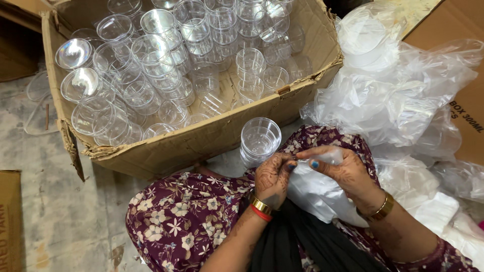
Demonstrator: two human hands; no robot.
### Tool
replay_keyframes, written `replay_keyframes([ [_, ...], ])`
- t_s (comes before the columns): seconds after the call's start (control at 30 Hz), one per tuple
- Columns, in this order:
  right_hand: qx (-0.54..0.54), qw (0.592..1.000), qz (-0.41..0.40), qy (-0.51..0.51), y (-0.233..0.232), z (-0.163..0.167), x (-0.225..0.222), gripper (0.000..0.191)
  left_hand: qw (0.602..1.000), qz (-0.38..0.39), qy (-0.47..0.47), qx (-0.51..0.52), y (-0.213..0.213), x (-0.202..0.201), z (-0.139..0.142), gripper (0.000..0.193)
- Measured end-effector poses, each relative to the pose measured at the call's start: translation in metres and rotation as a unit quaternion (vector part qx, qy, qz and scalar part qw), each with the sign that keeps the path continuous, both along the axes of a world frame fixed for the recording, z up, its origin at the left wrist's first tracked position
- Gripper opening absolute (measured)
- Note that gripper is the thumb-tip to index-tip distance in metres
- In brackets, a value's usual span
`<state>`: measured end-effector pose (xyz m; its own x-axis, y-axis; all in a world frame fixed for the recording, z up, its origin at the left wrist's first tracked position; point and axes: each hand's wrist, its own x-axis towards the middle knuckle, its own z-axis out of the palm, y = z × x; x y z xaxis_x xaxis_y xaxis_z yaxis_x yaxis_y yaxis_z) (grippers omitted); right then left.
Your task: The person sits on the floor and unpacks clear plastic cups from white plastic bags, placing the cups one at a time into a large open cardboard box already filled with cups. They occasionally reach into the box to arrange the cups.
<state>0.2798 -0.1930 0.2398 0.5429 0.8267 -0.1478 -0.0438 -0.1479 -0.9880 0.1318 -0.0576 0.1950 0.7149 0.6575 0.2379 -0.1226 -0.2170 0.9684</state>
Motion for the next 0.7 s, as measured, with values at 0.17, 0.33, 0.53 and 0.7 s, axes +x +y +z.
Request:
replay_keyframes([
  [0.17, 0.047, 0.996, -0.004, 0.07, 0.001, 0.0, -0.001, 0.015, 0.999, -0.027, -0.002, 0.033, 0.001, -0.001, -0.007, 0.017],
  [0.33, 0.028, 0.998, -0.006, 0.056, 0.001, 0.0, -0.003, 0.019, 0.999, -0.031, -0.027, -0.003, 0.003, -0.001, -0.021, 0.021],
  [0.53, 0.13, 0.983, 0.076, 0.102, -0.016, -0.029, 0.011, 0.024, 0.953, -0.074, -0.151, -0.25, -0.001, 0.01, -0.038, 0.032],
  [0.7, 0.065, 0.956, 0.232, 0.167, -0.023, -0.068, 0.042, 0.043, 0.84, -0.089, -0.266, -0.465, 0.035, -0.002, -0.035, 0.036],
])
